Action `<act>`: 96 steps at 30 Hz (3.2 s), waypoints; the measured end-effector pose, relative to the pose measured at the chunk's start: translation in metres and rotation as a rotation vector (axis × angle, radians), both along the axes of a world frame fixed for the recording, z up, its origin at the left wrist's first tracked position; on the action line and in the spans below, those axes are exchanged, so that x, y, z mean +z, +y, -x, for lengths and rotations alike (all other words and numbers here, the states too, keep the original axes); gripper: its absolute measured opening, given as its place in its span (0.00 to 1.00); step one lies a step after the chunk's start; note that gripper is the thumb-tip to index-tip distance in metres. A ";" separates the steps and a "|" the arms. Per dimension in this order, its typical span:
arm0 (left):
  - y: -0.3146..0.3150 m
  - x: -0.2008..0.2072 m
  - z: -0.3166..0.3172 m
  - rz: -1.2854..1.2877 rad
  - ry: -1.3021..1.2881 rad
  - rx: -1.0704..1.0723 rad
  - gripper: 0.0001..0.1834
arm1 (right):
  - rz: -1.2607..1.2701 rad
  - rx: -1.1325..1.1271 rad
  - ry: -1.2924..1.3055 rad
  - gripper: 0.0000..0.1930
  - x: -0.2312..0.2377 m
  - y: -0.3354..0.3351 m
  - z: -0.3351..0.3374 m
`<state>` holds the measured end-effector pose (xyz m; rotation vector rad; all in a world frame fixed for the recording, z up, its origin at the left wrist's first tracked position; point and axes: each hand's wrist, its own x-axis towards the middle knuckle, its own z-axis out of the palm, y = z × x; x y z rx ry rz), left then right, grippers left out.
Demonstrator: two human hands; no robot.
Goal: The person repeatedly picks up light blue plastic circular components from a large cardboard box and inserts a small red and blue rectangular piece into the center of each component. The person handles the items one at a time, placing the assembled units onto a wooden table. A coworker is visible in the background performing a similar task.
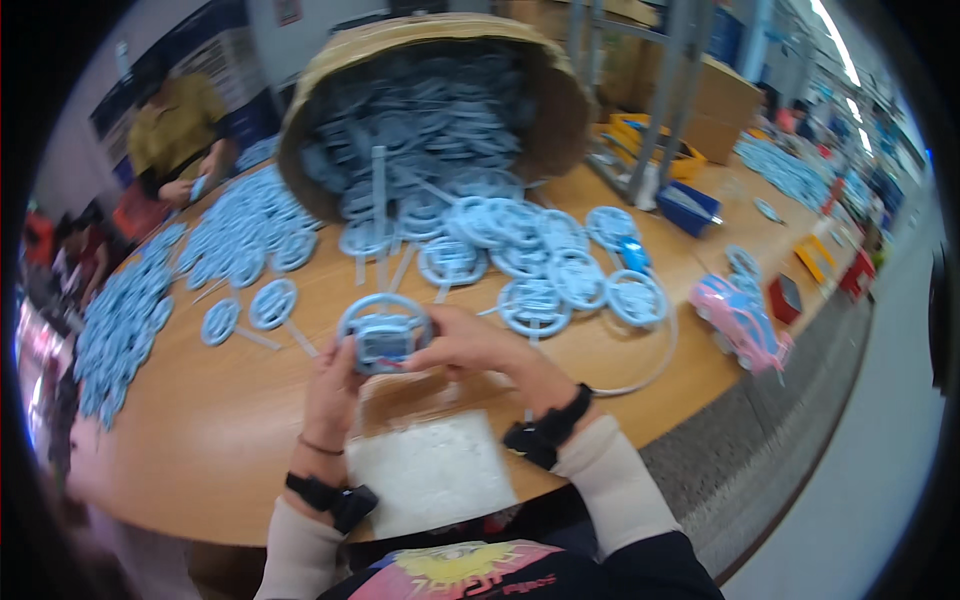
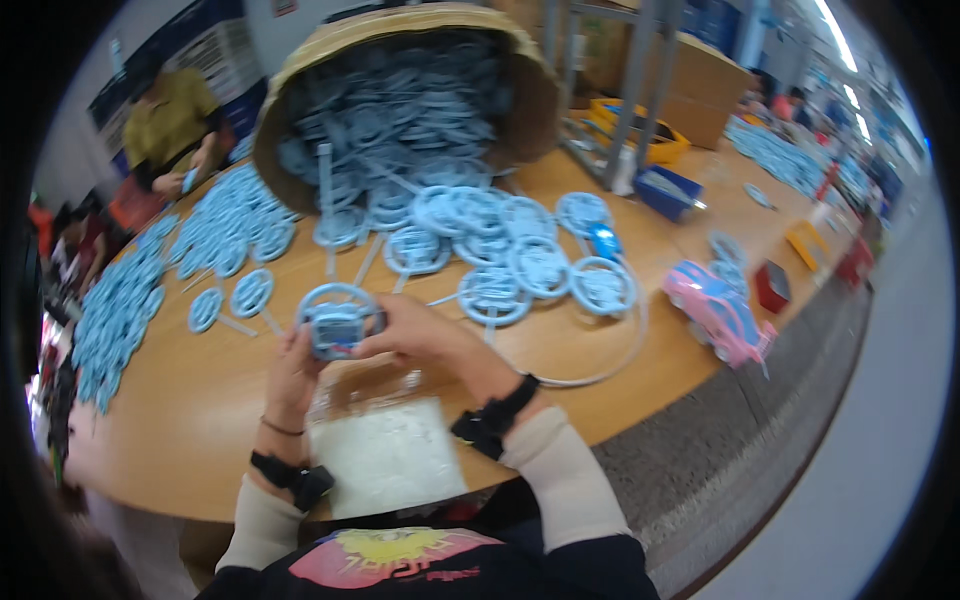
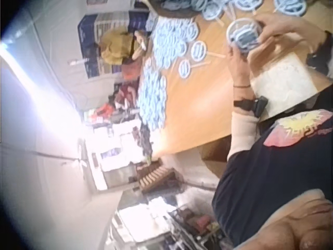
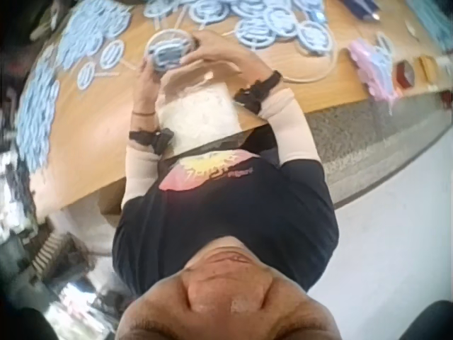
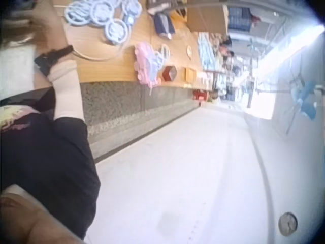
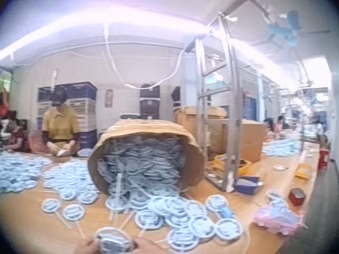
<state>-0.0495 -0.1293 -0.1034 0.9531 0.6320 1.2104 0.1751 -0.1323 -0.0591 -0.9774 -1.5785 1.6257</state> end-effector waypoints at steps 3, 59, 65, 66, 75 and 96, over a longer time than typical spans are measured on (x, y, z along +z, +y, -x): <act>-0.008 0.015 -0.012 0.033 0.022 0.010 0.16 | -0.012 -0.040 -0.078 0.26 0.005 -0.003 -0.004; -0.002 0.002 0.002 0.053 -0.005 -0.070 0.13 | -0.011 -0.092 0.046 0.20 -0.010 -0.001 0.010; 0.002 -0.003 0.002 0.030 -0.004 -0.082 0.13 | 0.009 -0.069 0.064 0.20 -0.010 -0.002 0.006; 0.001 -0.002 -0.002 0.016 0.012 -0.099 0.13 | 0.004 -0.067 0.079 0.19 -0.012 -0.002 0.004; 0.079 -0.006 0.067 -0.080 -0.184 0.295 0.20 | -0.213 -0.157 -0.043 0.12 -0.021 0.008 0.004; 0.000 0.043 -0.056 -0.134 0.017 -0.263 0.28 | -0.307 -0.108 0.186 0.07 -0.011 0.003 0.010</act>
